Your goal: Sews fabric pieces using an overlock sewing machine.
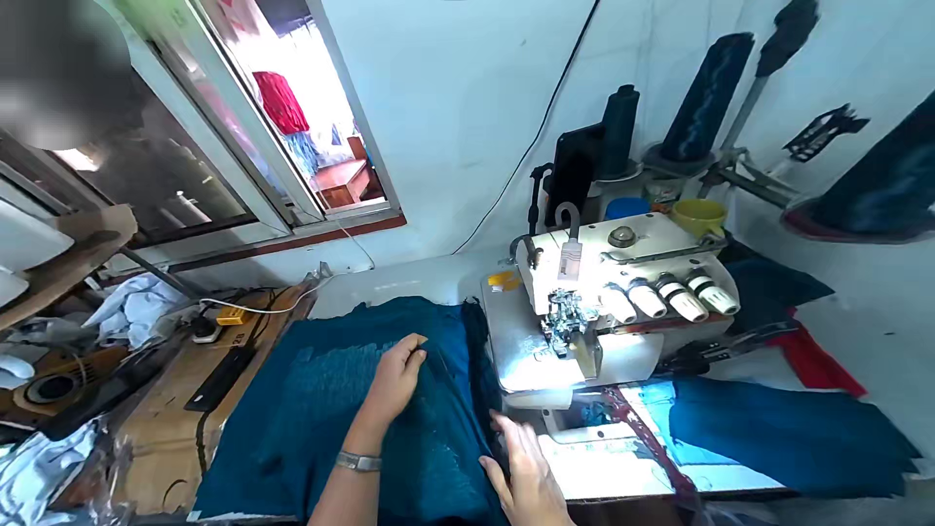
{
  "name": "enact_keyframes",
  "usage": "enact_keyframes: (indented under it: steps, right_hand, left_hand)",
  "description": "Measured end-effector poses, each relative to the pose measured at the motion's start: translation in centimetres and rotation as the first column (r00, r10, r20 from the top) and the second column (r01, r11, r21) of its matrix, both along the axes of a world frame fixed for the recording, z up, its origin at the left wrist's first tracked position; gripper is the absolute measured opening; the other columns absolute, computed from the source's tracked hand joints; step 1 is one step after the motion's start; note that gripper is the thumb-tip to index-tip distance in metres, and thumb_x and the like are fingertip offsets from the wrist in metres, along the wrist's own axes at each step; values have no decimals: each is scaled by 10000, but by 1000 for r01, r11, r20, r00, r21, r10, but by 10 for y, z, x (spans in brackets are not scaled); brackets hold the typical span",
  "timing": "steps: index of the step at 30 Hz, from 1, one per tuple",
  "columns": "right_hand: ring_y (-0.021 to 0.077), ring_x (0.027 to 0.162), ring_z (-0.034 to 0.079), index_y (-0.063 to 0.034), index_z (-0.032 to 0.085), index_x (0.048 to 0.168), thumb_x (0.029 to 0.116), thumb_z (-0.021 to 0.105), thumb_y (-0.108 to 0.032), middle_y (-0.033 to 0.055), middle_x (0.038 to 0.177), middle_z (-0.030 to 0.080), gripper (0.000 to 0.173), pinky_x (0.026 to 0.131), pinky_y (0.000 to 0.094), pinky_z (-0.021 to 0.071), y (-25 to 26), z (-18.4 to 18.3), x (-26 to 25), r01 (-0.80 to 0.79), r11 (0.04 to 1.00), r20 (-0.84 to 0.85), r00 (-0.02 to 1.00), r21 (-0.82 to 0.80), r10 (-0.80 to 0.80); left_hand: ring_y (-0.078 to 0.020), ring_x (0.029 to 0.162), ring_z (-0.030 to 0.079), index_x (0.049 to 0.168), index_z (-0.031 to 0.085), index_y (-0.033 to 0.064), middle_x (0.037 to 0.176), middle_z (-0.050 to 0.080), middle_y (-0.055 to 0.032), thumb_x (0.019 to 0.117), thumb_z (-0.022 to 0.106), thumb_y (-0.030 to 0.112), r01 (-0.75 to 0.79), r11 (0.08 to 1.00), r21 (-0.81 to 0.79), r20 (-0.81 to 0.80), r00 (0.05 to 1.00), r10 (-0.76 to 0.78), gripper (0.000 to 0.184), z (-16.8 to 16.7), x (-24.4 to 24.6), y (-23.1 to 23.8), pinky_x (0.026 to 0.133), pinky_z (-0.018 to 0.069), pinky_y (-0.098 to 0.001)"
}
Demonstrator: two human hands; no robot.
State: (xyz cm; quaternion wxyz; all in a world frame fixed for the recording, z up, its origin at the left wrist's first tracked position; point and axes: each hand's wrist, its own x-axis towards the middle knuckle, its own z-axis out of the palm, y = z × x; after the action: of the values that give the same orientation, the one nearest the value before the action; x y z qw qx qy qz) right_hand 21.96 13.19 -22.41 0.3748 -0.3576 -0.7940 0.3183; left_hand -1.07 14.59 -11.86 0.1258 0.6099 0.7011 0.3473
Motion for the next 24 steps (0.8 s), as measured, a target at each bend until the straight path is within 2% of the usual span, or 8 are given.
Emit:
enact_keyframes:
  steps: [3, 6, 8, 10, 12, 17, 21, 24]
  right_hand:
    - [361, 997, 661, 25, 634, 1319, 908, 609, -88, 173, 1016, 704, 428, 936, 551, 509, 6, 5, 14, -212, 969, -52, 977, -128, 207]
    - [333, 1023, 648, 37, 693, 1080, 918, 576, -89, 202, 1019, 688, 236, 966, 542, 447, 20, 28, 36, -504, 819, -19, 854, -274, 520]
    - [286, 993, 644, 12, 664, 1216, 922, 627, -131, 205, 1131, 631, 329, 871, 454, 546, 21, 39, 37, -477, 852, -55, 877, -215, 477]
    - [201, 1074, 658, -1, 569, 1399, 927, 688, -211, 173, 1263, 632, 530, 928, 345, 567, 19, 45, 26, -389, 917, -197, 909, -81, 368]
    - [158, 1078, 669, 63, 471, 1453, 917, 718, -200, 161, 1261, 648, 646, 948, 311, 569, 19, 53, 10, -353, 935, -369, 871, -16, 323]
    - [109, 895, 673, 56, 565, 1181, 907, 724, -156, 114, 999, 686, 381, 820, 250, 569, 16, 62, -18, -202, 974, -501, 835, 100, 225]
    - [170, 1146, 611, -65, 641, 1038, 886, 743, -154, 92, 1146, 652, 203, 975, 313, 525, 17, 61, -26, -103, 981, -525, 833, 164, 175]
    - [98, 906, 645, -12, 673, 1018, 903, 678, -58, 76, 970, 684, 125, 821, 232, 545, 18, 64, -26, -232, 959, -528, 801, 160, 282]
  left_hand:
    - [-73, 815, 649, 1005, 714, 84, 889, 695, 9, 1001, 607, 126, 132, 988, 76, 191, 971, -145, 115, 23, 1, -13, 760, 549, -276]
    - [-54, 799, 650, 945, 727, 116, 862, 697, 33, 967, 636, 138, 203, 973, 112, 282, 932, -227, 96, 28, 13, -27, 743, 549, -235]
    - [-45, 825, 664, 980, 737, 102, 899, 715, 27, 959, 609, 97, 257, 955, 151, 327, 898, -293, 130, 22, 20, -34, 773, 563, -222]
    - [-54, 833, 665, 1032, 735, 82, 915, 716, 11, 942, 604, 61, 283, 942, 183, 365, 870, -332, 160, 17, 29, -39, 783, 566, -226]
    - [-100, 884, 671, 1160, 675, 81, 978, 702, -24, 952, 596, 43, 300, 932, 202, 411, 838, -359, 226, 14, 38, -43, 825, 574, -260]
    - [-87, 897, 664, 1195, 609, 134, 989, 675, 2, 980, 535, 54, 291, 921, 260, 296, 883, -363, 241, 14, 49, -50, 818, 571, -252]
    - [-59, 832, 661, 1043, 727, 156, 952, 713, 19, 981, 621, 136, 253, 916, 312, 301, 888, -348, 124, 22, 50, -56, 755, 558, -203]
    - [-72, 815, 678, 987, 747, 135, 924, 727, 3, 947, 665, 113, 176, 916, 362, 342, 889, -306, 94, 24, 53, -58, 748, 575, -213]
